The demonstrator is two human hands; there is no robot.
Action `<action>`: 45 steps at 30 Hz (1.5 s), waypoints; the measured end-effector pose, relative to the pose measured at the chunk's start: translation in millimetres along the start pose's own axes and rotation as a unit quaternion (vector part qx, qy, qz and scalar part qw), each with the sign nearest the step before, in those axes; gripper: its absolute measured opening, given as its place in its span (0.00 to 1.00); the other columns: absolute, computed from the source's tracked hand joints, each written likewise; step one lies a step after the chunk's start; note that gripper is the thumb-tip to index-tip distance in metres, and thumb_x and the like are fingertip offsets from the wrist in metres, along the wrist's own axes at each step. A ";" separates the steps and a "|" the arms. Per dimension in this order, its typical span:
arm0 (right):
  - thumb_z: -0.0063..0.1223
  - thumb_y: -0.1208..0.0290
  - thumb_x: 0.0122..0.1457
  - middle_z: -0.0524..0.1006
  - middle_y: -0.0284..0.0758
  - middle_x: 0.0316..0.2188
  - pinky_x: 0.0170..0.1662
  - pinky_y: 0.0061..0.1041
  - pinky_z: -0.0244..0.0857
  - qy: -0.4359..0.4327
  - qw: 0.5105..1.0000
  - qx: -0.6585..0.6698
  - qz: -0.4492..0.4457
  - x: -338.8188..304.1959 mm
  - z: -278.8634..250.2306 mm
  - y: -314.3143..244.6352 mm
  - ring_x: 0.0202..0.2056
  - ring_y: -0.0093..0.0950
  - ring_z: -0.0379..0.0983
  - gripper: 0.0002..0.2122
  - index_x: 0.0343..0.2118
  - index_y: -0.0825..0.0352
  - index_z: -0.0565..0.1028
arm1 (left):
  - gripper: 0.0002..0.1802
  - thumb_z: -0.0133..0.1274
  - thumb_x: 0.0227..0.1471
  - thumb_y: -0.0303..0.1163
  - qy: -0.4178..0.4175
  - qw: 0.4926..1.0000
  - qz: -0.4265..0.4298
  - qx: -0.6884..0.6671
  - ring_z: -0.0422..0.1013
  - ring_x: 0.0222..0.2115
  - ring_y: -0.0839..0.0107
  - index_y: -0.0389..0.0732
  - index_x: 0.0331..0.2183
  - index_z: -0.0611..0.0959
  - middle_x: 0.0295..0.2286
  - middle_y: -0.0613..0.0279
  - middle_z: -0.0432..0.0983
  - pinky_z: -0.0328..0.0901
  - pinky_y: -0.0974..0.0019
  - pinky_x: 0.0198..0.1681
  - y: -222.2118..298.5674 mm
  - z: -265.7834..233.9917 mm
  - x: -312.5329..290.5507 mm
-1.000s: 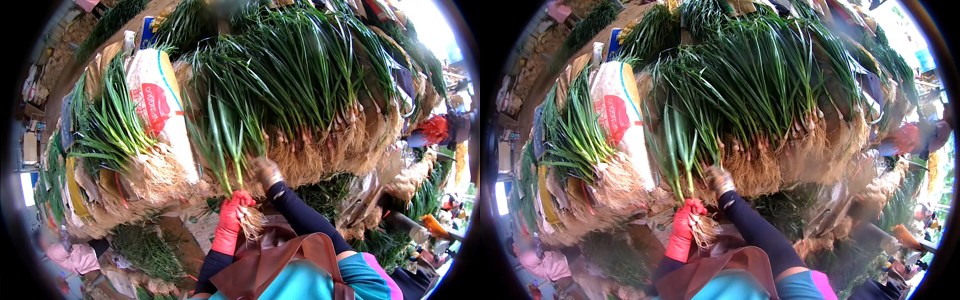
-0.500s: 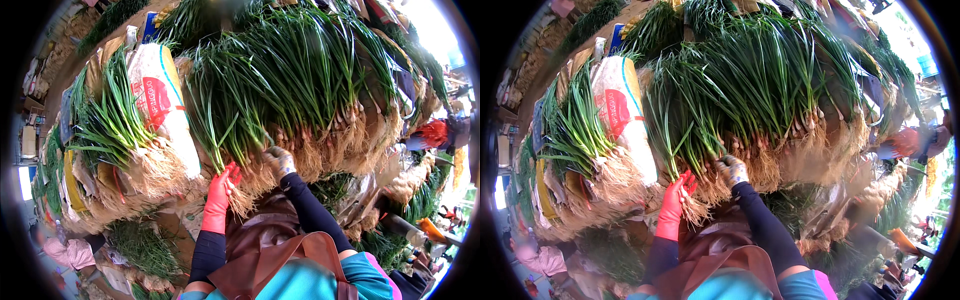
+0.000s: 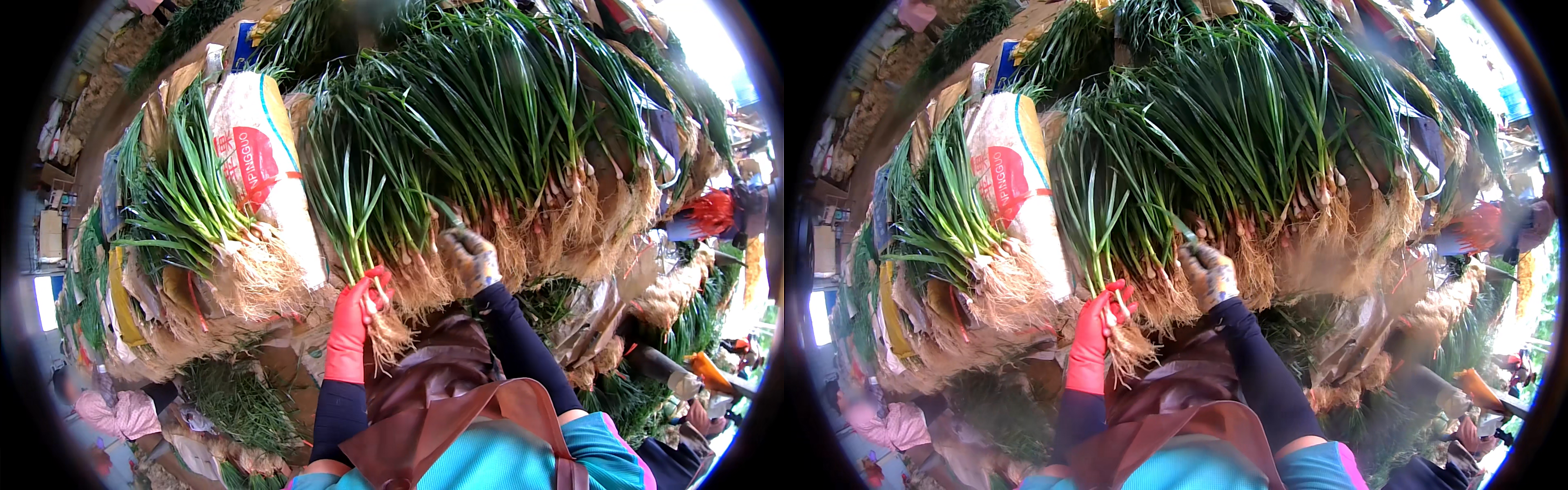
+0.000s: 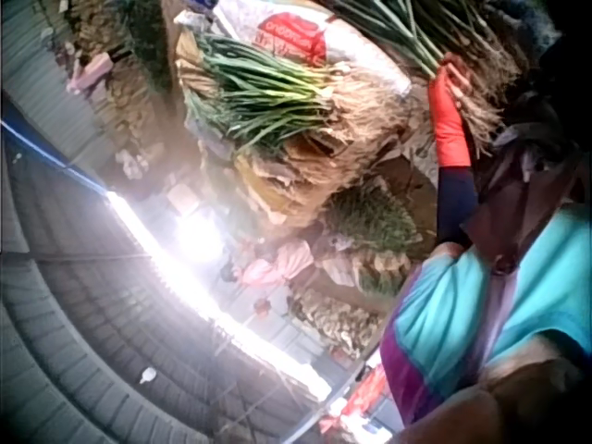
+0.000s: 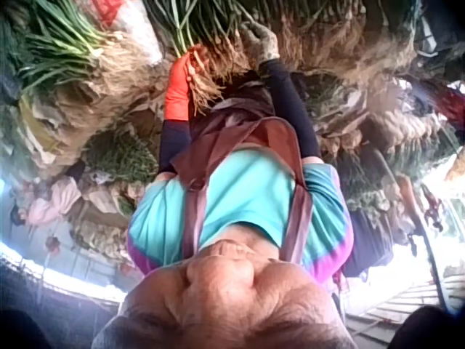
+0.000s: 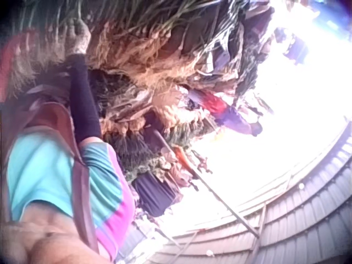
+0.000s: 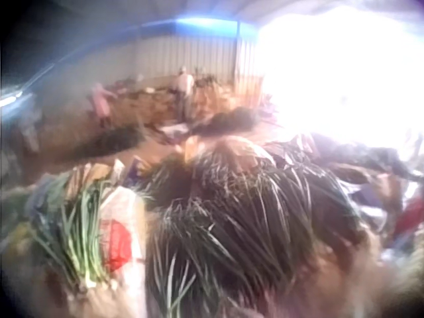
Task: The person picks up bunches of leeks from a large pile, aligns them, and places them into bundles for processing.
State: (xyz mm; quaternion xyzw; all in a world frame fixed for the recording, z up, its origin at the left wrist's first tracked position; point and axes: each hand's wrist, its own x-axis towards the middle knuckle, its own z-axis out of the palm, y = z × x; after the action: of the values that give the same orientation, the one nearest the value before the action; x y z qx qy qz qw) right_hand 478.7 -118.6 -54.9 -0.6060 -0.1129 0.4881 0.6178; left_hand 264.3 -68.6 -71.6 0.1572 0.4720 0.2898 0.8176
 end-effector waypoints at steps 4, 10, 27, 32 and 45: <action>0.43 0.78 0.57 0.73 0.31 0.26 0.29 0.14 0.66 -0.161 0.965 -0.206 0.018 6.8 27.5 38.7 0.26 0.17 0.69 0.08 0.39 0.67 0.71 | 0.15 0.44 0.53 0.29 -0.092 0.975 -0.025 -0.201 0.70 0.31 0.72 0.40 0.44 0.70 0.42 0.54 0.70 0.69 0.71 0.33 1.1 -24.4 -7.6; 0.47 0.63 0.57 0.68 0.26 0.18 0.20 0.17 0.57 -0.196 0.918 0.167 0.300 16.0 81.5 59.8 0.16 0.19 0.62 0.08 0.29 0.62 0.71 | 0.11 0.46 0.51 0.26 -0.163 0.942 -0.062 -0.287 0.60 0.19 0.78 0.44 0.40 0.72 0.34 0.56 0.70 0.58 0.74 0.23 -12.8 -5.6 -29.5; 0.47 0.60 0.52 0.76 0.44 0.29 0.38 0.38 0.65 -0.035 0.809 -0.583 -0.065 52.8 49.1 42.8 0.34 0.43 0.72 0.13 0.35 0.65 0.72 | 0.23 0.45 0.54 0.32 -0.037 0.999 -0.013 -0.033 0.66 0.20 0.75 0.34 0.50 0.65 0.23 0.65 0.69 0.62 0.75 0.20 -6.0 -8.4 -2.3; 0.52 0.55 0.49 0.76 0.43 0.29 0.38 0.35 0.67 -0.104 0.736 -0.665 0.068 79.0 68.5 23.9 0.32 0.38 0.74 0.19 0.33 0.69 0.73 | 0.16 0.44 0.54 0.34 -0.003 1.000 -0.019 0.016 0.74 0.29 0.68 0.36 0.42 0.72 0.23 0.62 0.72 0.65 0.77 0.20 -0.6 -7.4 6.6; 0.45 0.75 0.57 0.71 0.31 0.25 0.28 0.22 0.66 -0.125 0.963 0.080 0.224 16.5 28.8 48.9 0.22 0.25 0.68 0.09 0.40 0.67 0.69 | 0.08 0.50 0.49 0.32 -0.140 0.979 -0.073 -0.133 0.64 0.24 0.71 0.42 0.33 0.73 0.40 0.49 0.67 0.62 0.68 0.29 2.6 -5.7 -50.4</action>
State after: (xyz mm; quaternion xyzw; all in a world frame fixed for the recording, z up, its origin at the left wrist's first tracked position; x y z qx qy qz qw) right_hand 443.0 -98.3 -97.5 -0.4987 -0.0110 0.6934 0.5200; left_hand 239.1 -98.0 -38.8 0.0514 0.3206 0.2647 0.9080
